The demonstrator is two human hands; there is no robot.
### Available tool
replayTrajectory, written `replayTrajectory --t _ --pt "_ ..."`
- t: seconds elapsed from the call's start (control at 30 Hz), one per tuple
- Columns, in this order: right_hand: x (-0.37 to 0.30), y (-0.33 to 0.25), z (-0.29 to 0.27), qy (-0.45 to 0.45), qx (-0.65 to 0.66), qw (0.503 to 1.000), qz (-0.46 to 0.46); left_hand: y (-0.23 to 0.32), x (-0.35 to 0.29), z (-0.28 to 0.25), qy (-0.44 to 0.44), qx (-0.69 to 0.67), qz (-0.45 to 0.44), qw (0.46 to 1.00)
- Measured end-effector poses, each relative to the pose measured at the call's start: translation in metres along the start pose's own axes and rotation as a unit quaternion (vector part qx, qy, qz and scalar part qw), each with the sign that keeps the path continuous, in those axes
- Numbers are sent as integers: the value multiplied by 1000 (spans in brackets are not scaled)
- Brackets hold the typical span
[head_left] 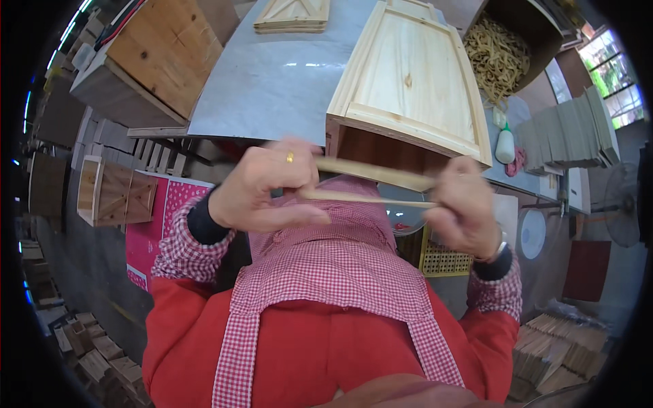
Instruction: The person is applying wood glue to wooden panels and assembling them into small boxes.
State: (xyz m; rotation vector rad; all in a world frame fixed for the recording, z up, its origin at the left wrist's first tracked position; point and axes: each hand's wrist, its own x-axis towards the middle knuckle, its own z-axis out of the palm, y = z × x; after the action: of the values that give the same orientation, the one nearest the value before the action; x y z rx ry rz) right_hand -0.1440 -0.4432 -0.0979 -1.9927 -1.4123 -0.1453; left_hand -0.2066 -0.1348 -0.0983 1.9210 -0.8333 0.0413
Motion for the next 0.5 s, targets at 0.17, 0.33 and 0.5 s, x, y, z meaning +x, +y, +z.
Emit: replayTrajectory --t 0.17,0.33,0.5 --pt "-76 48 -92 206 -226 949 73 -42 12 -69 49 458 136 877" --pt "-125 80 -52 165 -243 936 192 -100 -29 -57 -34 470 75 879" --pt "-144 103 48 80 -291 946 121 -170 -77 33 -73 530 18 845"
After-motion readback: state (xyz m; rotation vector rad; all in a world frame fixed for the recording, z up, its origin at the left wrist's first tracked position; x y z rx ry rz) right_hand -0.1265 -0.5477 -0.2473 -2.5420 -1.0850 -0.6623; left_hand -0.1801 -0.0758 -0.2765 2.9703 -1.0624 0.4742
